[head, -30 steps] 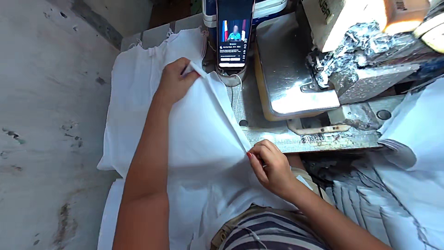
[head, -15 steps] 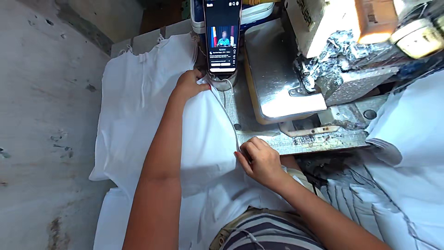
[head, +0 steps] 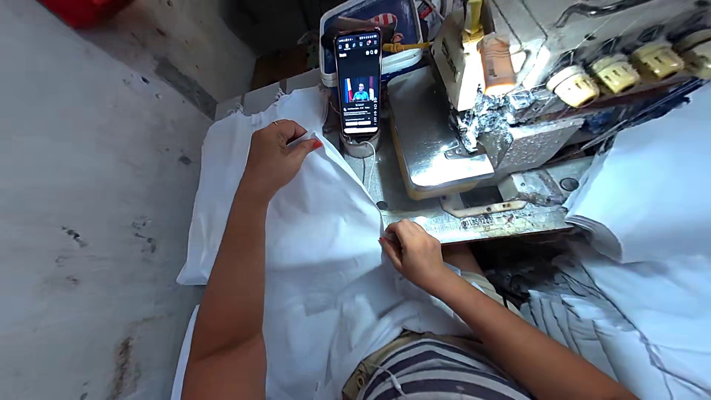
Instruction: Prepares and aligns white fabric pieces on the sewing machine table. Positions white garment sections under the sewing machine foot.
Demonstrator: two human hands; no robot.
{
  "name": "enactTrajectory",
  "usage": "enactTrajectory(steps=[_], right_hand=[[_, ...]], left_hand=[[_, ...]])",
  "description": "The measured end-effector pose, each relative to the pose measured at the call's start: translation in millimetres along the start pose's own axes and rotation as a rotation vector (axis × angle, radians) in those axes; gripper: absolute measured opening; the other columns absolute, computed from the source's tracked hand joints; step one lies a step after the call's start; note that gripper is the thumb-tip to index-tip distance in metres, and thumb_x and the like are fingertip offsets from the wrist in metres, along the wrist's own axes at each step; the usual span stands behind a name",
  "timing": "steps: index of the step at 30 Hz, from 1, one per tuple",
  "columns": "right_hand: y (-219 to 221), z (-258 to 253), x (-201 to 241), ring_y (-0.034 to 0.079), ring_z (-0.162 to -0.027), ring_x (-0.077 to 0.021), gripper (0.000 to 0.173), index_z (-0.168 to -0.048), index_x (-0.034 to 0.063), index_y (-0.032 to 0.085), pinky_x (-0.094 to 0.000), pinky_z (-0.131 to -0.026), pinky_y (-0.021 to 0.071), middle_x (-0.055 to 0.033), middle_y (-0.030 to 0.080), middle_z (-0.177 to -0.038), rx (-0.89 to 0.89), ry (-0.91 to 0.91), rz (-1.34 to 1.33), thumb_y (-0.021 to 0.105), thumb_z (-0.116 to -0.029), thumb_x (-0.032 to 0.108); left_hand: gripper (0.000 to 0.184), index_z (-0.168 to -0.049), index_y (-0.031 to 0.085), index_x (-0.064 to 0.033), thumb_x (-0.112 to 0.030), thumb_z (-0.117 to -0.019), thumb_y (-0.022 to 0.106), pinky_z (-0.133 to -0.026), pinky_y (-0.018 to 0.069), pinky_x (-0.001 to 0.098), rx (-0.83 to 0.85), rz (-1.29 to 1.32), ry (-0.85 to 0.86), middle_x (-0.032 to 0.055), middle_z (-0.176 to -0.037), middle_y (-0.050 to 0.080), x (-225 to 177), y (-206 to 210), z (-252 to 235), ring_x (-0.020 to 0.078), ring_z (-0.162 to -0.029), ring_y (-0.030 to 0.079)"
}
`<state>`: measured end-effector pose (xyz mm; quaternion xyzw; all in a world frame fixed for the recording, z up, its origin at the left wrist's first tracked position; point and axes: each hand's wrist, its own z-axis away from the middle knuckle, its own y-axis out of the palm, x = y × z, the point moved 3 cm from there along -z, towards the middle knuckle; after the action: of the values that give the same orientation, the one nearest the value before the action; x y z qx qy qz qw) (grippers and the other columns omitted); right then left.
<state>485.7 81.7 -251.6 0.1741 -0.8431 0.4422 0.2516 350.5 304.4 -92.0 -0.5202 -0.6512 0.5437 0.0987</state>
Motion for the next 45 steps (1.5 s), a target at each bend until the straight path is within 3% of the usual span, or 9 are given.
enactTrajectory(steps=[6,16,26,30,33,35,38,42,45], right_hand=[[-3,1,2,0.071,-0.075,-0.0306,0.021,-0.101,-0.0034,0.068,-0.0437,-0.063,0.0573,-0.0161,0.070,-0.087,-0.041,-0.013,-0.114,0.062,-0.0933,0.015],[-7,-26,13,0.066,-0.080,-0.0144,0.020,-0.109,-0.0076,0.067,-0.0267,-0.076,0.0563,-0.0157,0.069,-0.092,0.041,-0.182,-0.622,0.060,-0.0971,0.006],[-87,1,15,0.060,-0.082,0.0035,0.021,-0.090,-0.0027,0.072,-0.0118,-0.076,0.0507,-0.0021,0.066,-0.085,-0.062,-0.162,-0.726,0.062,-0.1000,0.013],[-112,48,-16,0.057,-0.075,0.0060,0.023,-0.088,-0.0006,0.073,-0.0117,-0.070,0.0485,0.0019,0.064,-0.082,0.039,0.243,-0.609,0.061,-0.0988,0.016],[-124,73,-22,0.059,-0.064,0.0042,0.021,-0.095,-0.0020,0.069,-0.0136,-0.059,0.0519,0.0007,0.065,-0.083,0.125,0.566,-0.615,0.057,-0.1017,0.014],[-122,82,-27,0.064,-0.066,0.0002,0.019,-0.099,-0.0023,0.067,-0.0183,-0.061,0.0574,-0.0005,0.066,-0.085,0.149,0.713,-0.652,0.055,-0.1038,0.013],[-113,82,-36,0.065,-0.070,-0.0012,0.021,-0.102,-0.0034,0.065,-0.0192,-0.066,0.0582,-0.0017,0.065,-0.087,0.149,0.751,-0.676,0.053,-0.1055,0.013],[-104,87,-37,0.061,-0.066,0.0027,0.023,-0.097,-0.0026,0.067,-0.0154,-0.061,0.0530,0.0001,0.065,-0.081,0.071,0.605,-0.639,0.055,-0.1025,0.016],[-105,108,-30,0.060,-0.067,0.0034,0.026,-0.090,-0.0017,0.069,-0.0142,-0.062,0.0515,-0.0020,0.066,-0.079,0.038,0.514,-0.577,0.060,-0.0982,0.021]], left_hand=[[0.023,-0.096,0.069,0.0071,-0.015,-0.0980,0.064,-0.079,0.0486,0.0278,-0.087,-0.061,0.084,0.0162,-0.089,0.067,-28,-30,11,0.0133,-0.083,0.061],[0.026,-0.099,0.067,0.0049,-0.017,-0.1042,0.054,-0.074,0.0428,0.0084,-0.044,0.007,0.142,0.0026,-0.090,0.063,-62,-69,21,-0.0088,-0.079,0.052],[0.010,-0.104,0.061,-0.0123,-0.018,-0.1057,0.053,-0.076,0.0515,0.0095,-0.104,0.269,0.295,-0.0196,-0.091,0.063,-105,-72,-11,-0.0136,-0.081,0.060],[0.021,-0.106,0.067,0.0091,-0.010,-0.0997,0.058,-0.082,0.0494,0.0180,0.009,0.344,0.281,0.0072,-0.098,0.069,-112,19,-35,-0.0013,-0.087,0.060],[0.024,-0.112,0.059,0.0046,-0.006,-0.0922,0.068,-0.071,0.0513,0.0199,0.042,0.487,0.201,0.0021,-0.079,0.064,-109,99,-45,0.0021,-0.071,0.060],[0.024,-0.107,0.066,0.0047,-0.013,-0.0920,0.072,-0.076,0.0519,0.0334,0.036,0.287,0.177,0.0116,-0.084,0.065,-111,127,-41,0.0179,-0.078,0.063],[0.023,-0.108,0.075,-0.0007,-0.018,-0.1010,0.062,-0.097,0.0452,0.0587,0.121,-0.129,0.098,0.0264,-0.113,0.064,-136,132,-29,0.0447,-0.114,0.060],[0.049,-0.144,0.057,-0.0018,-0.032,-0.1107,0.037,-0.118,0.0323,0.0571,0.201,-0.244,0.018,0.0226,-0.149,0.053,-151,146,7,0.0396,-0.142,0.046],[0.048,-0.146,0.055,-0.0006,-0.029,-0.1096,0.039,-0.118,0.0335,0.0539,0.135,-0.208,0.115,0.0204,-0.150,0.054,-160,149,32,0.0370,-0.142,0.049]])
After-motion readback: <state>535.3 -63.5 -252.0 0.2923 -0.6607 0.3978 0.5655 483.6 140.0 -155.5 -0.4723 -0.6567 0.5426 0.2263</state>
